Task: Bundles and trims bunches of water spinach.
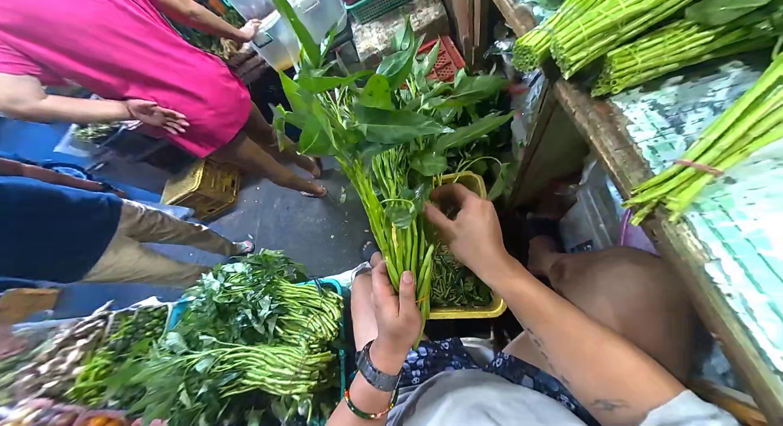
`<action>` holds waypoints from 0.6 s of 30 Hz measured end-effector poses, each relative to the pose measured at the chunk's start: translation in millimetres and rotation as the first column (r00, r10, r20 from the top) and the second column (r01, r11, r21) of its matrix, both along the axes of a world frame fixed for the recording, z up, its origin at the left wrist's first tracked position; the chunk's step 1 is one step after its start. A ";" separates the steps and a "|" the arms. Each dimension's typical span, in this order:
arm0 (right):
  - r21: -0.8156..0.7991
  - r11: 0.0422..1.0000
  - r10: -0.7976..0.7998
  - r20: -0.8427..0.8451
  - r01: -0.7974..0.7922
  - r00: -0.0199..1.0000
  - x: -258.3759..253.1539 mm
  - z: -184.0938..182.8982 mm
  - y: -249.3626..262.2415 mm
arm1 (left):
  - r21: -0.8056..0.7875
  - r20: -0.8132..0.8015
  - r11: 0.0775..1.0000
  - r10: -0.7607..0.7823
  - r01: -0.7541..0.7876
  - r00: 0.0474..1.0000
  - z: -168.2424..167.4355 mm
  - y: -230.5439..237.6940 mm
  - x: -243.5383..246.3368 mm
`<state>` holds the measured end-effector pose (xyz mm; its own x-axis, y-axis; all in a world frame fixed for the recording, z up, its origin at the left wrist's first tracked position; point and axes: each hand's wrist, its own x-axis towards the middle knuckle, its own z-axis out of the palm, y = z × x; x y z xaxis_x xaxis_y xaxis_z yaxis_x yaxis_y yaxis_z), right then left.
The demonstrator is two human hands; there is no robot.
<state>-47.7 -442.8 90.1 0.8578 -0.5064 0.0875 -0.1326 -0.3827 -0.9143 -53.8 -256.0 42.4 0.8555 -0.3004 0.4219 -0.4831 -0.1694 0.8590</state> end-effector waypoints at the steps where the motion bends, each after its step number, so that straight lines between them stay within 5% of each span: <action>1: 0.026 1.000 -0.013 0.001 0.012 1.000 1.4 -1.1 -1.7 | 0.015 0.004 1.000 0.000 -0.001 1.000 -0.6 0.4 -1.5; 7: -0.213 0.971 -0.027 0.358 0.110 0.933 2.1 -10.8 3.6 | 0.069 -0.137 0.995 0.085 -0.076 0.987 5.4 -3.2 -2.0; 12: -0.011 0.997 0.072 0.439 -0.074 0.896 -12.7 -4.9 27.7 | -0.002 -0.303 0.993 0.115 -0.122 0.946 14.4 -5.4 6.0; 18: -0.065 0.969 0.237 0.513 -0.238 0.825 -20.4 -17.6 55.8 | -0.136 -0.301 0.982 0.082 -0.128 0.950 13.8 -7.4 5.0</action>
<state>-68.1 -387.0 72.5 0.7836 -0.2931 0.5478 0.4501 -0.3401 -0.8257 -48.7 -263.4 56.1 0.9712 -0.1540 0.1818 -0.1931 -0.0616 0.9793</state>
